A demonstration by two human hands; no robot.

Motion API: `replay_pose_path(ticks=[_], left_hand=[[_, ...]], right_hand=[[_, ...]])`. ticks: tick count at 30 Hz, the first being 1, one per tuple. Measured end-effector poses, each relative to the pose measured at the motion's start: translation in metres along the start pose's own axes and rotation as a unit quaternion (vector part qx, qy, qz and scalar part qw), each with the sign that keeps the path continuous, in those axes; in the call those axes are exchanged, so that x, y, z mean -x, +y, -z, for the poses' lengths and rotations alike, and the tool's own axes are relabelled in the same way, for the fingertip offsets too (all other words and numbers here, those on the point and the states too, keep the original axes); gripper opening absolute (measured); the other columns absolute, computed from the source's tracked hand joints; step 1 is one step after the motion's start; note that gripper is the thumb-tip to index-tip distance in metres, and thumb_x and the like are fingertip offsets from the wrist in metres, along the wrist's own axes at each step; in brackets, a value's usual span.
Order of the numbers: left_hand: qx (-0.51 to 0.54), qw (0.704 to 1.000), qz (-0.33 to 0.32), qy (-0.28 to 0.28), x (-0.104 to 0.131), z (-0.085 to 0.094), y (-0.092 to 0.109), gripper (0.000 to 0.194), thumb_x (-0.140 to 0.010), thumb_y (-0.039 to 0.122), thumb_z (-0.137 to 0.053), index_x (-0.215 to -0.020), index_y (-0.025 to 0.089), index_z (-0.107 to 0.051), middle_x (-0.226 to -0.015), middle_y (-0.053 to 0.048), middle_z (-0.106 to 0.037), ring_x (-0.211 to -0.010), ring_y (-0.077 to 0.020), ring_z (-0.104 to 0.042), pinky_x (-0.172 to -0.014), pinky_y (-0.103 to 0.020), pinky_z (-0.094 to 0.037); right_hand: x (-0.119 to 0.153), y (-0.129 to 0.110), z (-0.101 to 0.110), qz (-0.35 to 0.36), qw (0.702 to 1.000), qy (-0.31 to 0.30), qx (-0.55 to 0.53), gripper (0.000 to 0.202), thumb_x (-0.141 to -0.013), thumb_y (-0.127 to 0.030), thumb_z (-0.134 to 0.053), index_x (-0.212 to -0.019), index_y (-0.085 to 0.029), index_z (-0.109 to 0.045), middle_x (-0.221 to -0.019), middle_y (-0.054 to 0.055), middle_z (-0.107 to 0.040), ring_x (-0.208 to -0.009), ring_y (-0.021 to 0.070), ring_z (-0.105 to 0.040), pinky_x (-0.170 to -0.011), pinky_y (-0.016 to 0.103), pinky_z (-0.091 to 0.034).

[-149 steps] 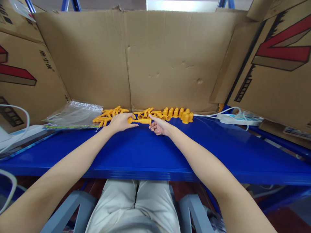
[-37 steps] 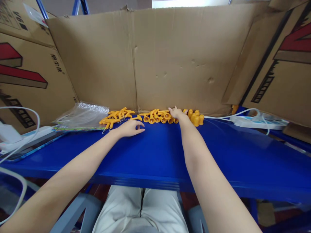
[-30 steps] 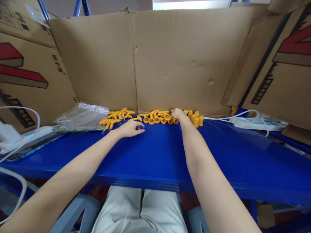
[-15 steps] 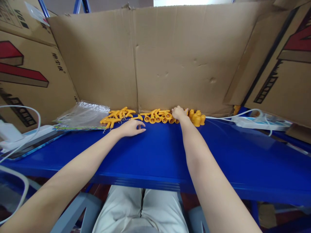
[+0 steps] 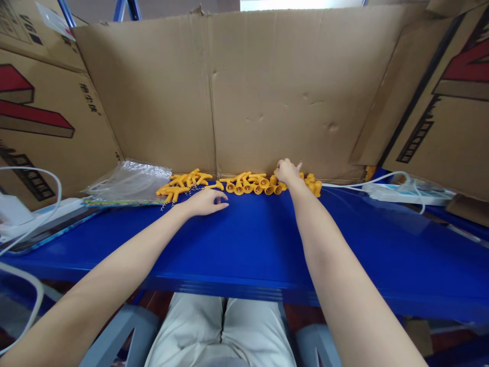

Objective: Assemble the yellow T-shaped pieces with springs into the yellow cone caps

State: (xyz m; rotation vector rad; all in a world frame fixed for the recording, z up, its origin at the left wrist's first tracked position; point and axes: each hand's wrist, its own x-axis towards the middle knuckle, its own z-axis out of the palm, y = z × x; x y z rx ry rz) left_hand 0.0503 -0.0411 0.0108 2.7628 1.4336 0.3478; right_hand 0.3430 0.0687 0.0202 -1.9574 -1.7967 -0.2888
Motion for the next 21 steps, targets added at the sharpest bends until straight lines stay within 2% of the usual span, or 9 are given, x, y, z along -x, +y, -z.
replay_pose_path(ticks=[5, 9, 12, 15, 18, 21], left_hand=[[0.002, 1.0, 0.0, 0.004, 0.0, -0.001, -0.001, 0.037, -0.086, 0.039, -0.054, -0.112, 0.017, -0.069, -0.093, -0.007, -0.073, -0.085, -0.0215, -0.067, -0.078, -0.031, -0.049], [0.008, 1.0, 0.002, -0.001, -0.001, -0.001, -0.003, 0.039, -0.086, 0.04, -0.053, -0.112, 0.016, -0.069, -0.092, -0.007, -0.073, -0.083, -0.0211, -0.066, -0.075, -0.031, -0.049], [0.009, 1.0, -0.001, -0.002, -0.001, -0.001, -0.003, 0.039, -0.086, 0.04, -0.053, -0.112, 0.016, -0.069, -0.091, -0.007, -0.073, -0.082, -0.021, -0.066, -0.076, -0.03, -0.048], [0.007, 1.0, -0.001, -0.001, -0.001, 0.0, -0.003, 0.038, -0.086, 0.04, -0.053, -0.111, 0.016, -0.069, -0.092, -0.007, -0.073, -0.082, -0.0208, -0.067, -0.076, -0.03, -0.048], [0.005, 1.0, 0.002, -0.002, -0.001, 0.0, -0.002, 0.039, -0.087, 0.039, -0.053, -0.112, 0.015, -0.069, -0.093, -0.007, -0.073, -0.083, -0.0207, -0.067, -0.076, -0.03, -0.048], [0.004, 1.0, 0.004, -0.002, 0.0, 0.001, 0.0, 0.039, -0.087, 0.038, -0.053, -0.113, 0.014, -0.069, -0.093, -0.008, -0.073, -0.083, -0.0207, -0.067, -0.076, -0.03, -0.048]], right_hand=[[-0.004, 0.005, 0.028, 0.039, 0.996, 0.058, 0.059, 0.033, -0.09, -0.015, -0.039, -0.109, -0.014, -0.065, -0.117, 0.014, -0.061, -0.108, 0.0281, -0.059, -0.112, 0.066, -0.014], [-0.008, 0.009, 0.056, 0.055, 0.993, 0.061, 0.088, 0.028, -0.09, -0.016, -0.046, -0.11, -0.015, -0.065, -0.108, 0.012, -0.065, -0.105, 0.0269, -0.06, -0.11, 0.066, -0.012], [-0.005, 0.006, 0.075, 0.046, 0.991, 0.015, 0.125, 0.025, -0.085, -0.013, -0.054, -0.106, -0.015, -0.068, -0.102, 0.01, -0.068, -0.103, 0.0271, -0.061, -0.108, 0.066, -0.018], [0.004, 0.001, 0.086, 0.024, 0.988, -0.064, 0.141, 0.025, -0.078, -0.007, -0.059, -0.097, -0.017, -0.071, -0.102, 0.01, -0.069, -0.102, 0.0278, -0.062, -0.102, 0.061, -0.033], [0.02, -0.003, 0.087, 0.029, 0.984, -0.144, 0.102, 0.029, -0.074, -0.004, -0.06, -0.094, -0.019, -0.073, -0.099, 0.008, -0.071, -0.096, 0.0254, -0.065, -0.092, 0.046, -0.046], [0.041, -0.004, 0.075, 0.049, 0.983, -0.165, 0.066, 0.035, -0.073, -0.002, -0.058, -0.099, -0.019, -0.072, -0.098, 0.008, -0.072, -0.094, 0.0225, -0.067, -0.083, 0.033, -0.05]])
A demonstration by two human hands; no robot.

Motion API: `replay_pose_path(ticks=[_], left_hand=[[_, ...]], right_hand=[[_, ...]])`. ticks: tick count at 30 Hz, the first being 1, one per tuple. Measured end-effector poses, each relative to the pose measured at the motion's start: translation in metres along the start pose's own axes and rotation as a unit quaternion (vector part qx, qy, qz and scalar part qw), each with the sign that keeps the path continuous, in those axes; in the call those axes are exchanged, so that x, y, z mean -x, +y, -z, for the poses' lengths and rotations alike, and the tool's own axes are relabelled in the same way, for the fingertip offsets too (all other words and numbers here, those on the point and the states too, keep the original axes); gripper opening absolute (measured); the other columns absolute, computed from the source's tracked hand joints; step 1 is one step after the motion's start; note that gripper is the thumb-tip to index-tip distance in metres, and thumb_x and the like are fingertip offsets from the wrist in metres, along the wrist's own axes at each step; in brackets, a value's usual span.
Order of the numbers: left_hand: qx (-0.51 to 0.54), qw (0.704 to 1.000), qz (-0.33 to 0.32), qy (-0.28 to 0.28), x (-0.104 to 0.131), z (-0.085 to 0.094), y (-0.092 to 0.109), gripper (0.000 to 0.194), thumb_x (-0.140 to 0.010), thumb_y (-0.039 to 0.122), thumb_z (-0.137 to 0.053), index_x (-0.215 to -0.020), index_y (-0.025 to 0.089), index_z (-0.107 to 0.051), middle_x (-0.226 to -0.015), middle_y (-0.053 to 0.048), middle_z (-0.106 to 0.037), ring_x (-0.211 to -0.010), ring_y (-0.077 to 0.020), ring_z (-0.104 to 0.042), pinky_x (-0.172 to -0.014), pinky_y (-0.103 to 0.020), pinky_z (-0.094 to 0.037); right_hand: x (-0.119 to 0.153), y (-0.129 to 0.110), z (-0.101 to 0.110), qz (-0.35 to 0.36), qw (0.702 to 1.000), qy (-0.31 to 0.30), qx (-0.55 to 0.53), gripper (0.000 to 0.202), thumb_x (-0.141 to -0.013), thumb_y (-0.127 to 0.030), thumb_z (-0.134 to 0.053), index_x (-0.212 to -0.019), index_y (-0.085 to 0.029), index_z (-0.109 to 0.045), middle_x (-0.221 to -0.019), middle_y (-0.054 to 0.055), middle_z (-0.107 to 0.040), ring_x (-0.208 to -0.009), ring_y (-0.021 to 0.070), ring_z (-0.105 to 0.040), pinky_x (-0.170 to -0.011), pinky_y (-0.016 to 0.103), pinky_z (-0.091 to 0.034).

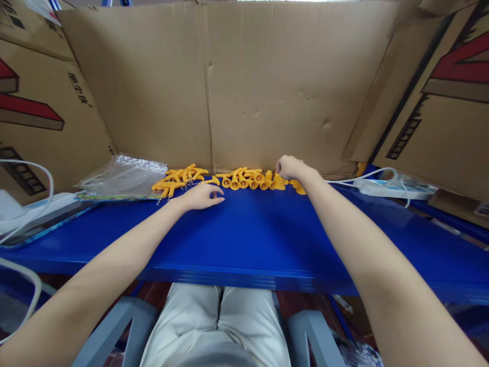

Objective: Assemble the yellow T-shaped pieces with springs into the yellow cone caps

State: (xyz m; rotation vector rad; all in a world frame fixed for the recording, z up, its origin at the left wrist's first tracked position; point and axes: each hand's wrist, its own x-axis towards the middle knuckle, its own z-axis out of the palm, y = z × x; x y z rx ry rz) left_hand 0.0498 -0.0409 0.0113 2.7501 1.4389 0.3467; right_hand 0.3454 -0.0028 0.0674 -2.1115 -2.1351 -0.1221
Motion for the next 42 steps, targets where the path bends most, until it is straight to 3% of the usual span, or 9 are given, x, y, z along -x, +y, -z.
replay_pose_path(ticks=[7, 14, 19, 22, 25, 27, 30, 34, 42], left_hand=[[0.003, 1.0, -0.009, 0.007, 0.0, -0.001, -0.001, 0.039, -0.086, 0.038, -0.053, -0.112, 0.015, -0.069, -0.093, -0.007, -0.073, -0.083, -0.02, -0.067, -0.076, -0.029, -0.049], [0.009, 1.0, -0.006, 0.016, -0.001, -0.002, -0.004, 0.037, -0.085, 0.038, -0.055, -0.111, 0.015, -0.07, -0.094, -0.007, -0.073, -0.083, -0.0195, -0.067, -0.076, -0.028, -0.048], [0.001, 0.999, 0.0, 0.054, -0.003, -0.001, -0.012, 0.034, -0.087, 0.034, -0.054, -0.109, 0.015, -0.07, -0.098, -0.008, -0.072, -0.089, -0.0217, -0.066, -0.083, -0.032, -0.049], [-0.055, 0.988, 0.058, 0.128, -0.001, 0.005, -0.021, 0.031, -0.088, 0.026, -0.05, -0.109, 0.016, -0.071, -0.111, -0.011, -0.068, -0.106, -0.0254, -0.062, -0.094, -0.037, -0.047], [-0.113, 0.959, 0.198, 0.167, 0.004, 0.013, -0.029, 0.035, -0.086, 0.015, -0.047, -0.113, 0.018, -0.07, -0.124, -0.014, -0.062, -0.117, -0.0296, -0.057, -0.098, -0.043, -0.046], [-0.13, 0.937, 0.286, 0.154, 0.008, 0.018, -0.035, 0.038, -0.083, 0.013, -0.05, -0.117, 0.018, -0.068, -0.126, -0.016, -0.061, -0.12, -0.0321, -0.056, -0.097, -0.044, -0.047], [-0.131, 0.915, 0.37, 0.089, 0.011, 0.022, -0.041, 0.042, -0.079, 0.015, -0.058, -0.12, 0.016, -0.066, -0.125, -0.018, -0.062, -0.12, -0.0344, -0.056, -0.095, -0.044, -0.048], [-0.126, 0.908, 0.399, 0.029, 0.01, 0.02, -0.048, 0.045, -0.08, 0.014, -0.057, -0.125, 0.013, -0.062, -0.129, -0.02, -0.061, -0.123, -0.0336, -0.055, -0.095, -0.042, -0.048], [-0.133, 0.914, 0.378, 0.068, 0.011, 0.005, -0.064, 0.049, -0.083, 0.016, -0.052, -0.131, 0.019, -0.056, -0.14, -0.018, -0.052, -0.132, -0.0326, -0.045, -0.102, -0.048, -0.044]], right_hand=[[0.023, 0.0, -0.048, 0.024, 0.997, 0.075, 0.012, 0.029, -0.086, -0.009, -0.048, -0.104, -0.017, -0.07, -0.11, 0.013, -0.071, -0.104, 0.0266, -0.064, -0.094, 0.038, -0.044], [0.016, 0.014, -0.066, 0.046, 0.989, 0.14, -0.009, 0.026, -0.087, -0.011, -0.047, -0.104, -0.017, -0.067, -0.109, 0.015, -0.067, -0.103, 0.0298, -0.062, -0.1, 0.049, -0.039], [0.012, 0.02, -0.077, 0.051, 0.982, 0.173, -0.054, 0.025, -0.084, -0.013, -0.053, -0.107, -0.017, -0.063, -0.118, 0.016, -0.059, -0.108, 0.0303, -0.06, -0.094, 0.045, -0.045], [0.01, 0.02, -0.079, 0.046, 0.981, 0.17, -0.079, 0.03, -0.082, -0.012, -0.054, -0.111, -0.016, -0.06, -0.118, 0.016, -0.06, -0.11, 0.0302, -0.06, -0.094, 0.043, -0.047], [0.01, 0.021, -0.077, 0.04, 0.984, 0.145, -0.099, 0.031, -0.08, -0.011, -0.055, -0.109, -0.016, -0.061, -0.114, 0.016, -0.065, -0.109, 0.0306, -0.062, -0.095, 0.043, -0.047], [0.009, 0.021, -0.076, 0.037, 0.984, 0.138, -0.109, 0.03, -0.079, -0.011, -0.056, -0.108, -0.016, -0.062, -0.113, 0.016, -0.067, -0.107, 0.031, -0.063, -0.095, 0.044, -0.048], [0.009, 0.023, -0.076, 0.042, 0.983, 0.134, -0.117, 0.029, -0.079, -0.013, -0.057, -0.107, -0.017, -0.063, -0.113, 0.015, -0.068, -0.106, 0.0314, -0.064, -0.094, 0.044, -0.048], [0.009, 0.023, -0.077, 0.041, 0.983, 0.131, -0.12, 0.028, -0.079, -0.013, -0.057, -0.106, -0.017, -0.063, -0.112, 0.015, -0.068, -0.106, 0.0302, -0.064, -0.095, 0.042, -0.048], [0.008, 0.026, -0.078, 0.044, 0.984, 0.119, -0.122, 0.032, -0.08, -0.016, -0.057, -0.111, -0.018, -0.062, -0.114, 0.015, -0.068, -0.107, 0.0315, -0.064, -0.094, 0.045, -0.048]])
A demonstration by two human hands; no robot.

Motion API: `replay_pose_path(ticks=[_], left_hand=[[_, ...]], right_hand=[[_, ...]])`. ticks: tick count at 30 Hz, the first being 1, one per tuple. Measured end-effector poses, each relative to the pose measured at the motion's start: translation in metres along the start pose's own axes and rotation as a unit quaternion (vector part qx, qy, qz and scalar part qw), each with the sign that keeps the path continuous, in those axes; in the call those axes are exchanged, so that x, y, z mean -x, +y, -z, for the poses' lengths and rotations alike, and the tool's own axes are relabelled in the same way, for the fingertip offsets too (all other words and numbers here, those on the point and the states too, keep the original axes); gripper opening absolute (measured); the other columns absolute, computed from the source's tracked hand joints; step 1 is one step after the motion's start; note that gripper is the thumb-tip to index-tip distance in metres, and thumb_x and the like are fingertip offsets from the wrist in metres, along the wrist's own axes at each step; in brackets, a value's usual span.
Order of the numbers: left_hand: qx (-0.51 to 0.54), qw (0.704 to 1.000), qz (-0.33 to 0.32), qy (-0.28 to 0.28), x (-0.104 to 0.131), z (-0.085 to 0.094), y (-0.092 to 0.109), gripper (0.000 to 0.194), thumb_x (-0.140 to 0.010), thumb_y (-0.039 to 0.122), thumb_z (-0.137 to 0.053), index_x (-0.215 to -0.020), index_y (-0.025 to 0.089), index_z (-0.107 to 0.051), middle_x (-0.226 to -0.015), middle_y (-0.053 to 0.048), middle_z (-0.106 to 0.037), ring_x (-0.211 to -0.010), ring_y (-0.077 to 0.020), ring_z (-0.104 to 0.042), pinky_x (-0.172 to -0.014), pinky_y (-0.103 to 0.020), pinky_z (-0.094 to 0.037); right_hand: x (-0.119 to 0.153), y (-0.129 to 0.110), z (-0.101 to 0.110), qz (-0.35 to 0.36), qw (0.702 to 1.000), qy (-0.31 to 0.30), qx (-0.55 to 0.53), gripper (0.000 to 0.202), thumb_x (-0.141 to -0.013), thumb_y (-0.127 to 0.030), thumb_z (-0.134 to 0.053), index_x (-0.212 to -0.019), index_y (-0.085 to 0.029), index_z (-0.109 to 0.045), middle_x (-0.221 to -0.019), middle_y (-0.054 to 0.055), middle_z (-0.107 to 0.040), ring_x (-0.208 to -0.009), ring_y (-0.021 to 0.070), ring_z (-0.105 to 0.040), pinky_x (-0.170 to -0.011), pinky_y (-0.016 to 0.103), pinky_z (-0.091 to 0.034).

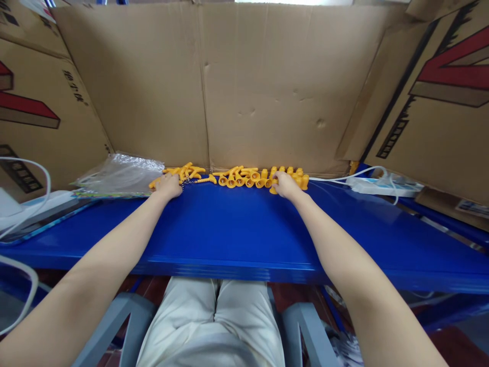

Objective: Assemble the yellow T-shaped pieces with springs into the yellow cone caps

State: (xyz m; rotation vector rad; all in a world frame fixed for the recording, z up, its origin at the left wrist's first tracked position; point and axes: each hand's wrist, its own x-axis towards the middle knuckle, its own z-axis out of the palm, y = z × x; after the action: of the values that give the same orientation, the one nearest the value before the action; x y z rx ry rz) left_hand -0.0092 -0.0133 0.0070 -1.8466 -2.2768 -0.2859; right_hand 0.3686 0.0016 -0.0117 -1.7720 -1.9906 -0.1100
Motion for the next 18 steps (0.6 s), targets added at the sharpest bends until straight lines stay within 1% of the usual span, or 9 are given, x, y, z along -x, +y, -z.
replay_pose_path(ticks=[2, 6, 9, 11, 13, 16, 18], left_hand=[[0.006, 1.0, -0.002, 0.007, -0.003, -0.005, -0.003, 0.047, -0.082, 0.015, -0.051, -0.129, 0.02, -0.058, -0.138, -0.017, -0.054, -0.131, -0.0326, -0.046, -0.1, -0.048, -0.045], [0.011, 1.0, 0.004, 0.023, -0.009, -0.009, -0.009, 0.039, -0.08, 0.012, -0.05, -0.116, 0.018, -0.065, -0.124, -0.017, -0.063, -0.121, -0.0312, -0.055, -0.093, -0.042, -0.049], [0.028, 0.999, 0.02, 0.041, -0.011, -0.008, -0.009, 0.034, -0.08, 0.016, -0.053, -0.111, 0.02, -0.066, -0.118, -0.016, -0.067, -0.117, -0.0315, -0.058, -0.09, -0.042, -0.049], [0.037, 0.998, 0.025, 0.051, -0.01, -0.005, -0.007, 0.031, -0.081, 0.018, -0.054, -0.11, 0.021, -0.065, -0.118, -0.016, -0.066, -0.117, -0.0315, -0.057, -0.092, -0.045, -0.046], [0.053, 0.996, 0.031, 0.062, -0.007, 0.0, -0.004, 0.029, -0.084, 0.018, -0.054, -0.112, 0.02, -0.061, -0.12, -0.016, -0.066, -0.118, -0.0315, -0.057, -0.095, -0.048, -0.043], [0.105, 0.991, 0.031, 0.083, 0.0, 0.009, 0.0, 0.028, -0.09, 0.018, -0.048, -0.117, 0.018, -0.054, -0.12, -0.019, -0.065, -0.115, -0.0324, -0.059, -0.098, -0.053, -0.039], [0.15, 0.983, 0.021, 0.1, 0.003, 0.015, 0.002, 0.026, -0.093, 0.019, -0.044, -0.119, 0.017, -0.05, -0.12, -0.02, -0.064, -0.112, -0.0323, -0.06, -0.098, -0.054, -0.039]], right_hand=[[0.0, 0.002, -0.001, 0.007, 1.0, -0.006, -0.002, 0.034, -0.08, -0.017, -0.056, -0.114, -0.018, -0.061, -0.114, 0.015, -0.068, -0.106, 0.0322, -0.064, -0.092, 0.046, -0.048], [-0.001, 0.006, -0.005, 0.002, 1.0, 0.0, -0.01, 0.04, -0.08, -0.021, -0.057, -0.12, -0.017, -0.057, -0.115, 0.017, -0.067, -0.108, 0.033, -0.063, -0.09, 0.045, -0.048], [-0.002, 0.008, -0.008, -0.018, 1.0, 0.004, -0.02, 0.045, -0.08, -0.025, -0.06, -0.123, -0.016, -0.054, -0.108, 0.016, -0.068, -0.1, 0.0323, -0.065, -0.085, 0.044, -0.049], [-0.002, 0.009, -0.01, -0.034, 0.999, 0.004, -0.023, 0.045, -0.078, -0.027, -0.062, -0.122, -0.016, -0.055, -0.103, 0.015, -0.069, -0.095, 0.0317, -0.066, -0.082, 0.044, -0.05], [-0.002, 0.009, -0.01, -0.045, 0.999, 0.001, -0.026, 0.043, -0.077, -0.028, -0.064, -0.118, -0.017, -0.057, -0.101, 0.014, -0.069, -0.094, 0.0314, -0.067, -0.081, 0.043, -0.051], [0.0, 0.008, -0.01, -0.066, 0.997, -0.026, -0.027, 0.036, -0.078, -0.031, -0.066, -0.11, -0.016, -0.059, -0.102, 0.014, -0.069, -0.093, 0.0304, -0.067, -0.078, 0.04, -0.051], [0.0, 0.008, -0.011, -0.078, 0.996, -0.043, -0.017, 0.034, -0.078, -0.034, -0.067, -0.105, -0.015, -0.06, -0.102, 0.015, -0.069, -0.09, 0.0299, -0.067, -0.077, 0.039, -0.051]])
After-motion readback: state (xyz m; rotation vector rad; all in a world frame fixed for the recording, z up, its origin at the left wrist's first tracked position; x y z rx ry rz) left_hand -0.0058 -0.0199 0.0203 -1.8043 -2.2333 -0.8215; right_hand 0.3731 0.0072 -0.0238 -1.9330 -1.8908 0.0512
